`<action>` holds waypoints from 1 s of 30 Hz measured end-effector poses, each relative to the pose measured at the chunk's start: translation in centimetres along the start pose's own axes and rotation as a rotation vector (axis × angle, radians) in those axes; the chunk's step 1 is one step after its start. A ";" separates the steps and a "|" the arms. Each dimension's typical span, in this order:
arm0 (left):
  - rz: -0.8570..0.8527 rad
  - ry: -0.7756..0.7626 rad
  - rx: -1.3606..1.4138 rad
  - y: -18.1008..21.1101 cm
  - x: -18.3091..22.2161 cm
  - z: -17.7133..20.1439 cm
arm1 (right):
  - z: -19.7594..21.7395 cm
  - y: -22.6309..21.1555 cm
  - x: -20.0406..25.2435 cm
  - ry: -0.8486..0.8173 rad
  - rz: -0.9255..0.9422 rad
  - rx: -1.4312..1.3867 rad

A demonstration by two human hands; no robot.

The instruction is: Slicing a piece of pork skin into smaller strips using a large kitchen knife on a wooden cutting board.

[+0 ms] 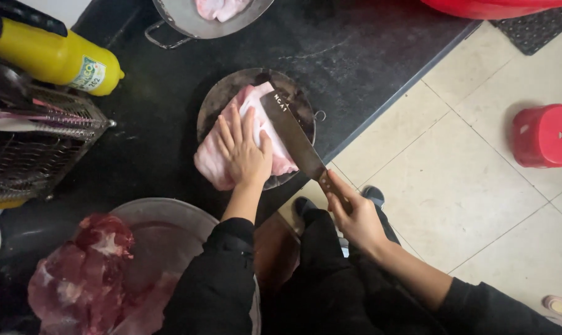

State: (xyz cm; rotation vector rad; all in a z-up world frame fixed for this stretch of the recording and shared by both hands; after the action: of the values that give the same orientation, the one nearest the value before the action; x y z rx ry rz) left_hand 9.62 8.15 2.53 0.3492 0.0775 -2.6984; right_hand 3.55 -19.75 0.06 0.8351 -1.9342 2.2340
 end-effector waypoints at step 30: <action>-0.008 -0.010 -0.038 0.2 -0.9 0.7 | 0.3 -4.8 -1.3 -0.124 -0.128 0.222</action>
State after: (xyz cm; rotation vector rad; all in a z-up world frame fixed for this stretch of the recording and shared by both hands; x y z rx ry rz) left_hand 10.32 8.24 3.47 0.3243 0.1279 -2.7020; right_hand 6.61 -18.66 3.84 1.1154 -1.6447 2.4005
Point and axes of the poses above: each hand's wrist, its own x-axis away from the middle knuckle, its own z-axis out of the back of the hand, y = z × x, the point moved 10 cm from there along -x, towards the middle knuckle, and after that the axes turned 10 degrees about -x, right-handed, at the moved point
